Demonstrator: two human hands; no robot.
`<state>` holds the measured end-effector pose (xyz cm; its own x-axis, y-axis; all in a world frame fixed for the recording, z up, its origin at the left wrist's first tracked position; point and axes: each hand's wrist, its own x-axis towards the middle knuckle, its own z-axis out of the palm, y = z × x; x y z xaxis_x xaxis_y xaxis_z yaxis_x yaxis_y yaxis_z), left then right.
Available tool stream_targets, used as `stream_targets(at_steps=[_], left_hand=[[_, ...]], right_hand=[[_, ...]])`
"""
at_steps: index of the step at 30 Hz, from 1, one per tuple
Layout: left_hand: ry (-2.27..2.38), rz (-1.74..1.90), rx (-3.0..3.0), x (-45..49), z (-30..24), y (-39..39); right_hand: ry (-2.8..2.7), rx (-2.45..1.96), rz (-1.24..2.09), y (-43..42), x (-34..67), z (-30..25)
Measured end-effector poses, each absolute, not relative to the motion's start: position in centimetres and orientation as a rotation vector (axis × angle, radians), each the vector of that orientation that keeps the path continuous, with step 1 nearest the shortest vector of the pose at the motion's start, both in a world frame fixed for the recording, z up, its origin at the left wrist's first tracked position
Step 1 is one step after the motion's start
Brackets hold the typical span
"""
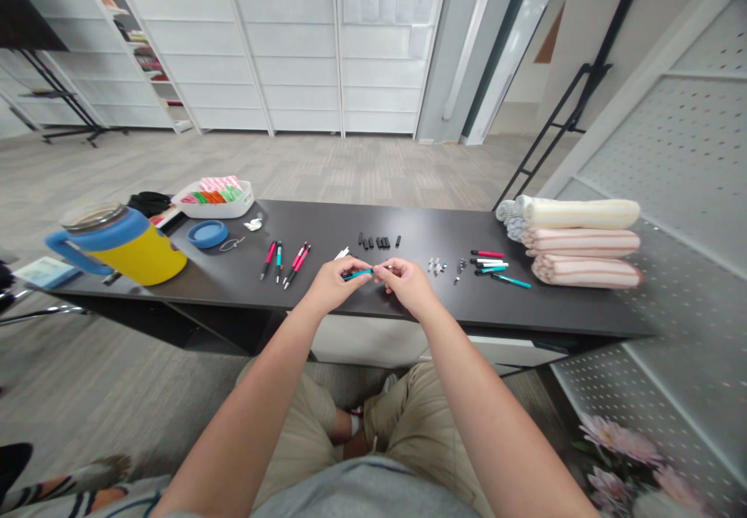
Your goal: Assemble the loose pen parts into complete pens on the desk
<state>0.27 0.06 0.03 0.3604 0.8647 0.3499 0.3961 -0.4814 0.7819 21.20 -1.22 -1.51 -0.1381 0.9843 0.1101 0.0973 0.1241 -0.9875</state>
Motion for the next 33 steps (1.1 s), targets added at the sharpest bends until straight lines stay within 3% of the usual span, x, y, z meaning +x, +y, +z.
stream_targets(at_steps=[33], left_hand=[[1.117,1.056,2.168,0.33,0.29,-0.07]], right_hand=[[-1.430,-1.118,1.070,-1.33,21.26,-1.51]])
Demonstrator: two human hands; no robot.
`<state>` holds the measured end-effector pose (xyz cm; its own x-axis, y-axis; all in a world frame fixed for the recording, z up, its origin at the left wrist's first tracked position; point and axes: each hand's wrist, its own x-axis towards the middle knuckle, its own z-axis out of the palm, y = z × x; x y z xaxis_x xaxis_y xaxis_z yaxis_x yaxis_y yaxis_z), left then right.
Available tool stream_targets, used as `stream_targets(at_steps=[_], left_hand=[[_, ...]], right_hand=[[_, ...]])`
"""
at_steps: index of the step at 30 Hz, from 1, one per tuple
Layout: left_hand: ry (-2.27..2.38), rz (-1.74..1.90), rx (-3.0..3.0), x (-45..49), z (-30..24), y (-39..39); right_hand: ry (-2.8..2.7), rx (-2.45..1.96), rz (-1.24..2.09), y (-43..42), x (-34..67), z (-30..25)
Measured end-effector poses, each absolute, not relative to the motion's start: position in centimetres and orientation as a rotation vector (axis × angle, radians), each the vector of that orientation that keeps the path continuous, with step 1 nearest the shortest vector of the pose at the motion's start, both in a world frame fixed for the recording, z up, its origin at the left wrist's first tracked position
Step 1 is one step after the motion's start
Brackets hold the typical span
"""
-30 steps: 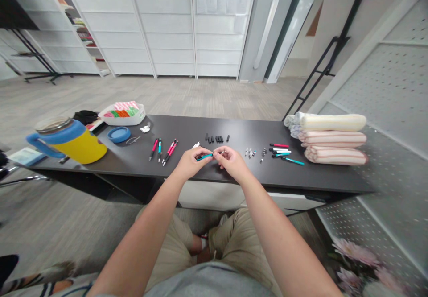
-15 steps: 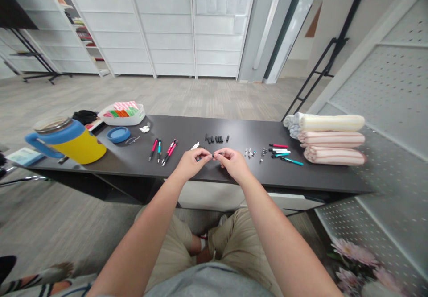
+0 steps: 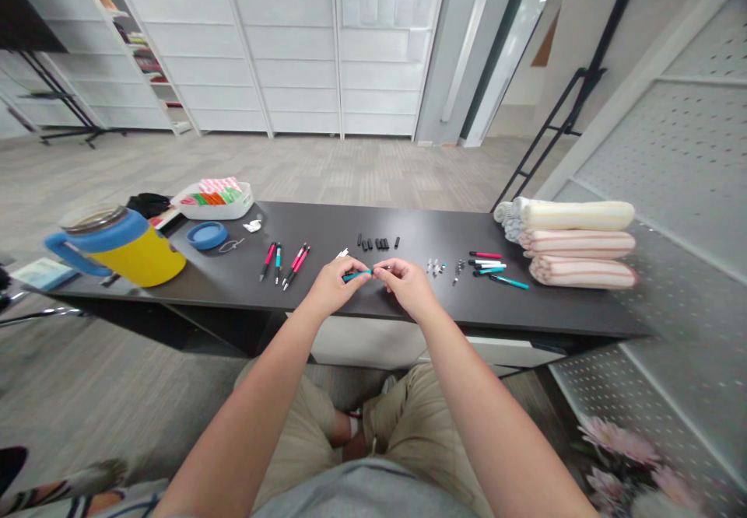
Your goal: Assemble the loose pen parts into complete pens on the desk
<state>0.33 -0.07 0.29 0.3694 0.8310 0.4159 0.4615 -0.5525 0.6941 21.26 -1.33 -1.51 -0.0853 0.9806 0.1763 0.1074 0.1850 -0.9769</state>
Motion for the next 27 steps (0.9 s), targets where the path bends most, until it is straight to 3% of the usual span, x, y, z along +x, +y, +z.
stream_targets(at_steps=[16,23,27], left_hand=[[1.146,1.084,2.042,0.1,0.1,-0.1],[1.158,1.110,1.918,0.0,0.1,-0.1],[1.147,1.123,1.893,0.0,0.2,0.0]], right_hand=[[-1.513,-1.098,1.082,-0.8,22.0,-1.0],[-2.068,-1.554,0.105,3.6,27.0,2.8],[-2.248,-1.796,-0.061,6.4,26.6,3.5]])
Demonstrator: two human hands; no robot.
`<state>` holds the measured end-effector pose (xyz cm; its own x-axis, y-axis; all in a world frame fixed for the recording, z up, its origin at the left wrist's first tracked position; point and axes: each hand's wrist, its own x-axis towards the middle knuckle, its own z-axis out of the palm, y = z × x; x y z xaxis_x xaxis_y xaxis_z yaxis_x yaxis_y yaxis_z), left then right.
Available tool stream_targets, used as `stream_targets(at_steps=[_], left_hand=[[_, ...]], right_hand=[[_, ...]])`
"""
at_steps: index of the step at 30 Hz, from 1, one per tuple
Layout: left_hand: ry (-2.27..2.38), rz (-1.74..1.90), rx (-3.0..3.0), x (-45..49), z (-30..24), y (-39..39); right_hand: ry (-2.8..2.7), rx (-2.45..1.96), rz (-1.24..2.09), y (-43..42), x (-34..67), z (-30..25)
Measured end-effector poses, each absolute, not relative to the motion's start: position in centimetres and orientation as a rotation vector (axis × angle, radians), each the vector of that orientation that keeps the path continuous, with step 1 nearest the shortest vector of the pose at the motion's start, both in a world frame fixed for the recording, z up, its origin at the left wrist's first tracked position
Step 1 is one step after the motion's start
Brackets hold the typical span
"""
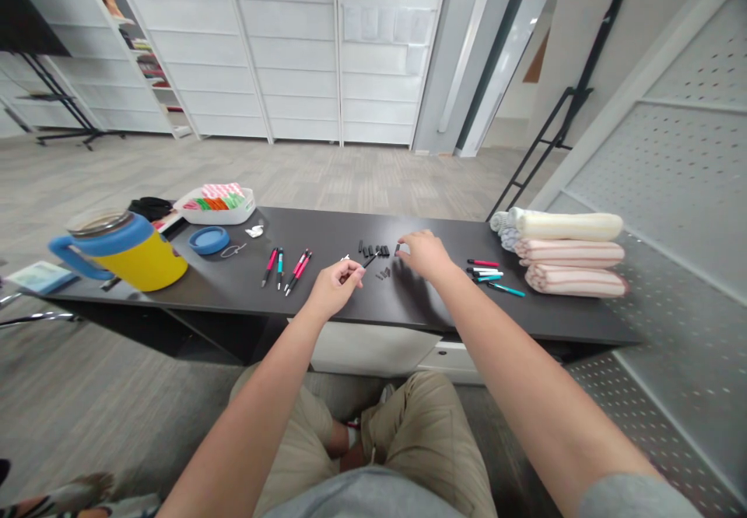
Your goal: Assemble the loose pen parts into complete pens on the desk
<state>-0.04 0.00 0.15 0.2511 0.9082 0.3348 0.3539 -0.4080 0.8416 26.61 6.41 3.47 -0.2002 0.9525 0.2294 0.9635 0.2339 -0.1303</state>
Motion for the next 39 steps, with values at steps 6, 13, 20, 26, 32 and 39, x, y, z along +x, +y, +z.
stream_targets(at_steps=[6,13,20,26,32,39], left_hand=[[1.120,1.121,1.840,0.0,0.2,0.0],[1.111,1.129,1.831,-0.1,0.5,-0.1],[1.126,1.116,1.862,0.0,0.2,0.1],[1.136,1.094,1.880,0.1,0.1,0.1],[1.160,1.046,1.917,0.3,-0.1,0.3],[1.153,1.015,1.954,0.4,-0.3,0.1]], right_hand=[[-2.328,-1.842,0.015,8.7,25.4,3.1],[-2.008,-1.448,0.357,6.0,25.6,3.1],[-1.094,-0.832,1.300,-0.3,23.3,0.3],[-0.765,-0.627,1.540,-1.7,22.7,-0.4],[-0.756,-0.703,1.493,-1.5,22.1,-0.8],[-0.770,-0.765,1.355,-1.7,22.0,-1.0]])
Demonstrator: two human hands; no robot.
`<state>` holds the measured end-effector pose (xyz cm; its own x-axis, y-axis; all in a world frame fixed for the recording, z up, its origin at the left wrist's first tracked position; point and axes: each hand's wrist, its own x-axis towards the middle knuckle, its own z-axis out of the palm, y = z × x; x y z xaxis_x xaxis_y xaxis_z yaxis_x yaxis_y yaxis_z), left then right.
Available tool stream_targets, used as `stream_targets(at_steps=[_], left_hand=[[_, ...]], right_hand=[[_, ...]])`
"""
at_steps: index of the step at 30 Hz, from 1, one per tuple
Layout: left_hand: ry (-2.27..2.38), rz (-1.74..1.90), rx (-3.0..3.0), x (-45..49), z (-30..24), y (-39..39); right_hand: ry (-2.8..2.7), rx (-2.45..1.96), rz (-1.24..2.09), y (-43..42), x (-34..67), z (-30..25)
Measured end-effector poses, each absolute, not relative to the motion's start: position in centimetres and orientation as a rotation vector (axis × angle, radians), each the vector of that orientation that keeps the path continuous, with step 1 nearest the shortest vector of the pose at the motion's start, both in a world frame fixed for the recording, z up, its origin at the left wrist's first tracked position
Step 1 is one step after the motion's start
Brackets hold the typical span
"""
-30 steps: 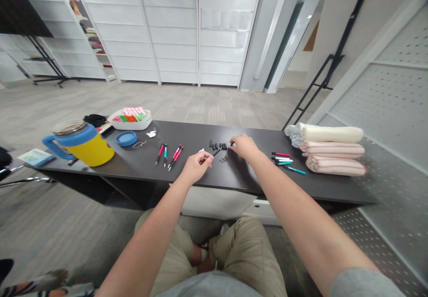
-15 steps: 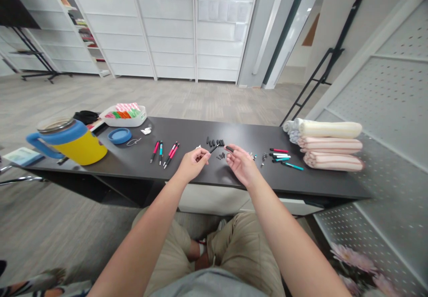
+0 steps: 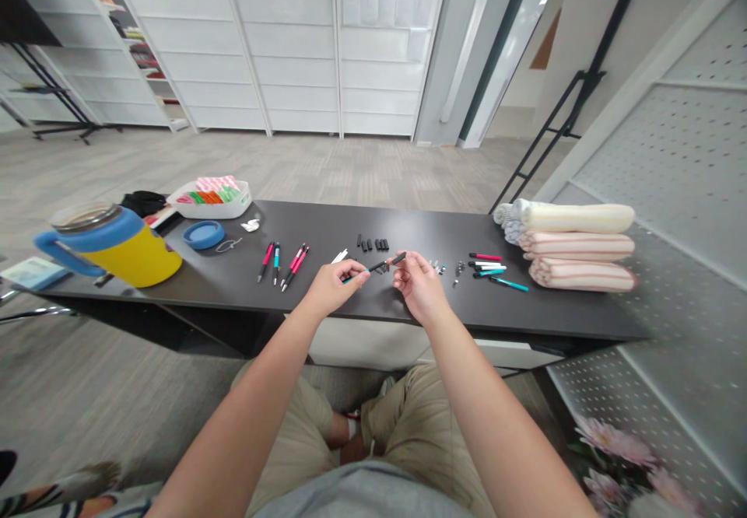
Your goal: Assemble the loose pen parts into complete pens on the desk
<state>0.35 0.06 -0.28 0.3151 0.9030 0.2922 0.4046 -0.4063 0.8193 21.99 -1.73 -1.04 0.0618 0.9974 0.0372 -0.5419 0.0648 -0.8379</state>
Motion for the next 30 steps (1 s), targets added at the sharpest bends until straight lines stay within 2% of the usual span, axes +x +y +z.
stream_targets(at_steps=[10,30], left_hand=[[1.173,0.983,1.977,0.40,-0.02,-0.20],[1.180,0.958,1.990,0.37,0.02,-0.17]], right_hand=[[-0.815,-0.779,1.220,-1.78,21.80,-1.32],[-0.876,-0.839,1.161,-1.59,21.69,-1.77]])
